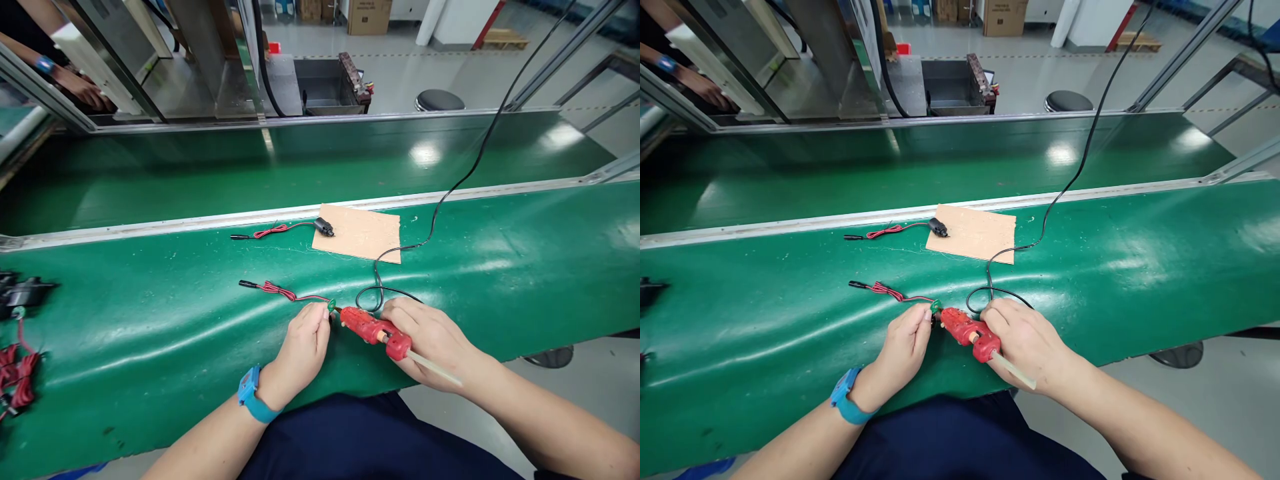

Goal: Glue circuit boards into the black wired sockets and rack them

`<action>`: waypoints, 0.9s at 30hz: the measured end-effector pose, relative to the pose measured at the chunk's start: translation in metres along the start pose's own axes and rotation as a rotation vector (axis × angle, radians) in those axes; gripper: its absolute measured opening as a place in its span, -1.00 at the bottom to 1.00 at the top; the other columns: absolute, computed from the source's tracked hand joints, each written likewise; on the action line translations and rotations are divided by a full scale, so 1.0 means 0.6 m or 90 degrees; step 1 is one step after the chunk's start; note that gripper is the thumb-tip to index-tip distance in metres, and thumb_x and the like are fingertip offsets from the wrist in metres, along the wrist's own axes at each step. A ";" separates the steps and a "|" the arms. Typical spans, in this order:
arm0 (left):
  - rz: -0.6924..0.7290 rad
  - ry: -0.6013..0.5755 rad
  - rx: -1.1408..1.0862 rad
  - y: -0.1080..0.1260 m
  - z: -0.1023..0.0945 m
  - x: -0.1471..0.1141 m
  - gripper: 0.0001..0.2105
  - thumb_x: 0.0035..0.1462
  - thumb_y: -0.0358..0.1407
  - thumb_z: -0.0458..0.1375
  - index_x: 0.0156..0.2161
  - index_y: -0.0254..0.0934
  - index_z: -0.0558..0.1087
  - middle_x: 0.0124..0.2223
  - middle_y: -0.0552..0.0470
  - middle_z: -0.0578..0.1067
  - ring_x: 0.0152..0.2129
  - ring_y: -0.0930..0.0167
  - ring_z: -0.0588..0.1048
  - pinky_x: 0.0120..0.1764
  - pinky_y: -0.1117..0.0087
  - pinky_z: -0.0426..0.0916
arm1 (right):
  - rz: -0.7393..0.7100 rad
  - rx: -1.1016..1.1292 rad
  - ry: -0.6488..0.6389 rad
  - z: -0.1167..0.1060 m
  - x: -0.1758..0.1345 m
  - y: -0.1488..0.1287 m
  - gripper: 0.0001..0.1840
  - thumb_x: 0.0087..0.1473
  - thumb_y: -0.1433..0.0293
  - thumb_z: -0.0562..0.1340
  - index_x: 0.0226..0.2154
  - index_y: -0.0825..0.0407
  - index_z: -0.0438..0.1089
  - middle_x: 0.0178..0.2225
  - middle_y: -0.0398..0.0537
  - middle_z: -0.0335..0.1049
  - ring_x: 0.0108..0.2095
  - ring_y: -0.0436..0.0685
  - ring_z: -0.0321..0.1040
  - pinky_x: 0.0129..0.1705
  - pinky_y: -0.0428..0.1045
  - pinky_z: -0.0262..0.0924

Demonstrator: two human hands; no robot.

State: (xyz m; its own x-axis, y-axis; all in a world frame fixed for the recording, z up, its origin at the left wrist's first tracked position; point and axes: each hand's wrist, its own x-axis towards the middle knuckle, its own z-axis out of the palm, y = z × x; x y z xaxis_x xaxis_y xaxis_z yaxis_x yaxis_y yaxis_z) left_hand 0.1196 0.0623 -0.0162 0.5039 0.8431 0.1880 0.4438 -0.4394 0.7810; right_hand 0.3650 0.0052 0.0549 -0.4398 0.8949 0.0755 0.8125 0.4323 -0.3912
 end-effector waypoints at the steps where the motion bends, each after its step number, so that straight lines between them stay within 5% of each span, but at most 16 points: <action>1: 0.001 0.002 0.002 -0.001 -0.001 0.000 -0.78 0.44 -0.40 -0.09 -0.31 -0.20 0.25 -0.37 0.07 0.34 -0.43 0.40 0.32 -0.34 0.35 0.18 | -0.010 -0.014 0.005 -0.001 0.001 -0.002 -0.81 0.28 0.34 0.09 -0.22 0.11 0.34 -0.29 0.11 0.38 -0.30 0.24 0.37 -0.27 0.13 0.34; 15: -0.024 0.029 0.027 -0.008 -0.013 0.003 -0.76 0.42 -0.37 -0.10 -0.28 -0.23 0.34 -0.34 0.00 0.42 -0.39 0.34 0.39 -0.26 0.30 0.28 | -0.022 -0.178 -0.030 -0.010 0.014 -0.017 -0.72 0.24 0.30 0.17 -0.11 0.14 0.44 -0.15 0.22 0.44 -0.21 0.31 0.36 -0.18 0.18 0.32; 20: -0.174 -0.006 -0.214 0.003 -0.046 -0.010 -0.68 0.47 -0.21 -0.11 -0.23 -0.25 0.43 -0.28 -0.03 0.53 -0.38 0.37 0.47 -0.26 0.31 0.36 | 0.076 -0.247 0.057 -0.032 0.011 0.056 -0.70 0.28 0.32 0.12 -0.08 0.15 0.43 -0.08 0.26 0.41 -0.17 0.32 0.36 -0.17 0.16 0.29; 24: -0.258 -0.006 -0.396 0.020 -0.083 -0.036 -0.67 0.45 -0.14 -0.05 -0.20 -0.28 0.46 -0.25 -0.05 0.56 -0.38 0.37 0.51 -0.24 0.32 0.43 | 0.212 -0.315 0.043 -0.034 0.034 0.134 -0.71 0.26 0.33 0.14 -0.15 0.20 0.47 -0.13 0.33 0.41 -0.17 0.40 0.37 -0.19 0.20 0.27; 27: -0.295 -0.013 -0.476 0.030 -0.105 -0.063 -0.67 0.44 -0.12 -0.03 -0.21 -0.28 0.47 -0.27 -0.06 0.58 -0.39 0.37 0.52 -0.26 0.31 0.44 | 0.241 -0.331 0.105 -0.031 0.060 0.129 -0.73 0.21 0.44 0.14 -0.11 0.20 0.48 -0.01 0.39 0.41 -0.04 0.52 0.36 -0.09 0.33 0.25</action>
State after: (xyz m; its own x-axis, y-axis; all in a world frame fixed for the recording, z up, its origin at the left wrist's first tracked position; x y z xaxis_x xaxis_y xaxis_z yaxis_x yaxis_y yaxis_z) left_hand 0.0618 0.0419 0.0286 0.4098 0.8771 -0.2504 0.0097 0.2703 0.9627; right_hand 0.4195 0.0729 0.0444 -0.0573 0.9828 0.1755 0.9963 0.0452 0.0727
